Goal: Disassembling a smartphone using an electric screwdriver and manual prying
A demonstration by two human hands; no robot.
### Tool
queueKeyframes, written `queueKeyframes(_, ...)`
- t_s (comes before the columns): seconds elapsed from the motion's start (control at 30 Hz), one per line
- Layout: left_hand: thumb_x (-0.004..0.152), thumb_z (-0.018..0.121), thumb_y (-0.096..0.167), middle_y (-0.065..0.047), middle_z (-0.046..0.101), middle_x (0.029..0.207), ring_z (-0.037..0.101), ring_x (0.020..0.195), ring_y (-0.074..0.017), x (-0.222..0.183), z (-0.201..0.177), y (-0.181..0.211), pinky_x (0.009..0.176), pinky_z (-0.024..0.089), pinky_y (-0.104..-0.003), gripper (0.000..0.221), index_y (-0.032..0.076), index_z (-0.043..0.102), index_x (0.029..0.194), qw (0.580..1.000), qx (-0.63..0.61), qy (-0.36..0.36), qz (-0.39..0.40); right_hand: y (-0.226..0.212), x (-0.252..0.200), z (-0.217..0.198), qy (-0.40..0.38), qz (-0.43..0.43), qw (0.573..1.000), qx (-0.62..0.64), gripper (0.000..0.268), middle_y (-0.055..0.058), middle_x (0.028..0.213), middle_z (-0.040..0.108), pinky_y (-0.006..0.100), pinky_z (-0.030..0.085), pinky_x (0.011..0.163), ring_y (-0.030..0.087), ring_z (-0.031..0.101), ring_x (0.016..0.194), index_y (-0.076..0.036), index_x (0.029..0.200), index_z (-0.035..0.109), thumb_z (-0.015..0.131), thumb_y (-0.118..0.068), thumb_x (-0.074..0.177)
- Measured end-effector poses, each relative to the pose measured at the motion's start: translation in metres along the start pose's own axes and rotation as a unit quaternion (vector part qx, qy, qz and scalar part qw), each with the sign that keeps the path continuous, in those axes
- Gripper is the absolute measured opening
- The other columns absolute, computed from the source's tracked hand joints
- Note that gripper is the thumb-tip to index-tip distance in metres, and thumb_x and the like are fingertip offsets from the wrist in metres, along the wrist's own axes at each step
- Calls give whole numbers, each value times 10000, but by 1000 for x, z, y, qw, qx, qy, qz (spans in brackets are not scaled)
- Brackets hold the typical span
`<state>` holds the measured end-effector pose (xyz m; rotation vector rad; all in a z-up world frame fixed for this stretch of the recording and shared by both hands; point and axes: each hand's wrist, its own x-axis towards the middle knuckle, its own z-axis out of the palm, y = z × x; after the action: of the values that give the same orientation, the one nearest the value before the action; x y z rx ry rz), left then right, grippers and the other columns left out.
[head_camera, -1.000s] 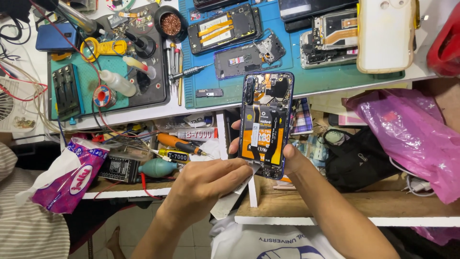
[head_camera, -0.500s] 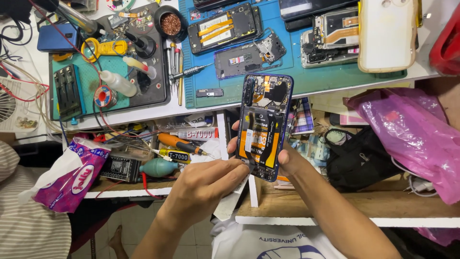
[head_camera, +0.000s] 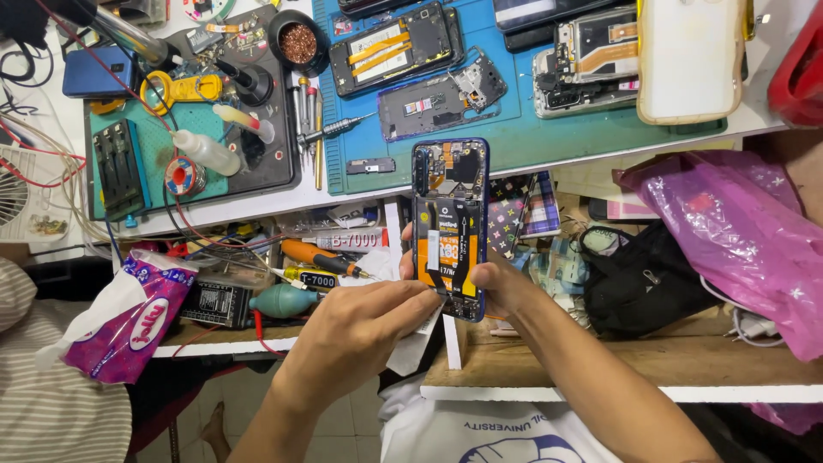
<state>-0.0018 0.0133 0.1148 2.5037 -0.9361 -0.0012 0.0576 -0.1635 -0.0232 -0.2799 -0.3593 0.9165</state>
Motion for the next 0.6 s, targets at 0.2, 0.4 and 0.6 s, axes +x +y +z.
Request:
queueKeyframes(0.2,810,627,-185,-77,711,1145,722,872,-272,-8,6,-9,654,528,-386,444,50,607,1187,999,-24,-20,-11,0,1,1,11,3,1000,-13,936,118,1243,636,366,589,879,237,694,1059,-35,1474,397,874,-533,840)
queueKeyframes(0.4,682,632,-218,-90,686,1109,706,845,-295,-6,7,-10,583,509,-407,560,62,586,1164,999,2,-36,-16,1,-5,-3,93,8,993,-66,1090,114,1254,681,388,560,1003,220,679,1142,14,1535,422,883,-594,756)
queueKeyframes(0.6,734,676,-120,-57,676,1024,682,788,-277,-5,5,-11,582,503,-410,444,89,607,1120,999,-2,-32,-28,0,-3,0,89,-10,995,-43,1057,151,1253,689,406,570,1020,242,690,1147,21,1519,424,917,-531,765)
